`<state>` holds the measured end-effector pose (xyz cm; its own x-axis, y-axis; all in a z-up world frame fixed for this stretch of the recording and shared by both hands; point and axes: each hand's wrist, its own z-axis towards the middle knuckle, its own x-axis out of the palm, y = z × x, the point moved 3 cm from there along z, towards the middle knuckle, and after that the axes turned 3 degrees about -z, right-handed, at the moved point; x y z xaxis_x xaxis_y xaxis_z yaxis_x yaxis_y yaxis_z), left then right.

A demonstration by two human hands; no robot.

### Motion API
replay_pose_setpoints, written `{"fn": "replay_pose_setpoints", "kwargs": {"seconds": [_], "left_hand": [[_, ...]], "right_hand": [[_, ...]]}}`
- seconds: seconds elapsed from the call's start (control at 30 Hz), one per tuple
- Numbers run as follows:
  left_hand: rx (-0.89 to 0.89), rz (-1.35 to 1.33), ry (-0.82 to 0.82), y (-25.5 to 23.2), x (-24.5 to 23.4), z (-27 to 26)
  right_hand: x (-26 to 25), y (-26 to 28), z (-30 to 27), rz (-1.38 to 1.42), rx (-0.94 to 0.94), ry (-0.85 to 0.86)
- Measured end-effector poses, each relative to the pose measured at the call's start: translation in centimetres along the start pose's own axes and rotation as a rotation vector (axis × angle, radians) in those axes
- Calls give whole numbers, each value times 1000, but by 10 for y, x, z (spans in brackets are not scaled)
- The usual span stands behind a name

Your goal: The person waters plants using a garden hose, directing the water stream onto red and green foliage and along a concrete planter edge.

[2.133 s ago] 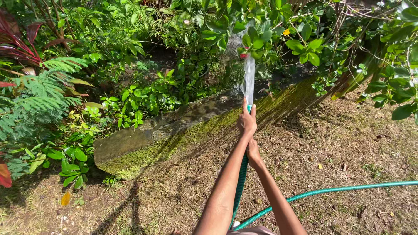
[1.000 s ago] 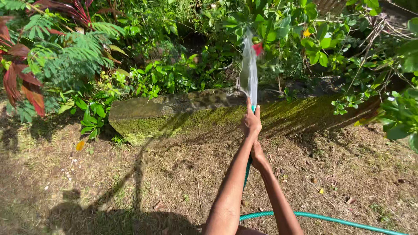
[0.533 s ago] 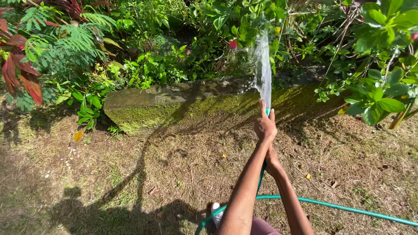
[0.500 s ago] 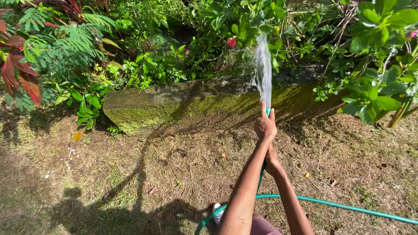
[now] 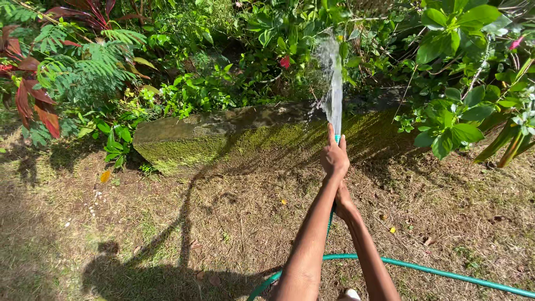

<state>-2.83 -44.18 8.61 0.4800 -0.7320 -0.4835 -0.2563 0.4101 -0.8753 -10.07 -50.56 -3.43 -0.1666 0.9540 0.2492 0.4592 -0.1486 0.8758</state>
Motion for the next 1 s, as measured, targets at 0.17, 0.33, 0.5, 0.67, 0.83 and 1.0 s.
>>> {"fn": "replay_pose_setpoints", "kwargs": {"seconds": [0.17,0.33,0.5,0.67,0.83,1.0], "left_hand": [[2,27,-87,-8,44,24],[11,-95,-141,-23,84,35],[-32,86,-151,-42,97,46],[-90,55,-85,-54,111,48],[-9,78,-142,-62,143,56],[-28,129,-147,-73,166,53]], "right_hand": [[-31,13,25,14,30,51],[-69,29,39,-105,69,39],[-84,56,47,-48,8,133],[-104,65,60,25,-164,349],[-131,67,82,101,50,158],[-155,77,91,67,78,160]]}}
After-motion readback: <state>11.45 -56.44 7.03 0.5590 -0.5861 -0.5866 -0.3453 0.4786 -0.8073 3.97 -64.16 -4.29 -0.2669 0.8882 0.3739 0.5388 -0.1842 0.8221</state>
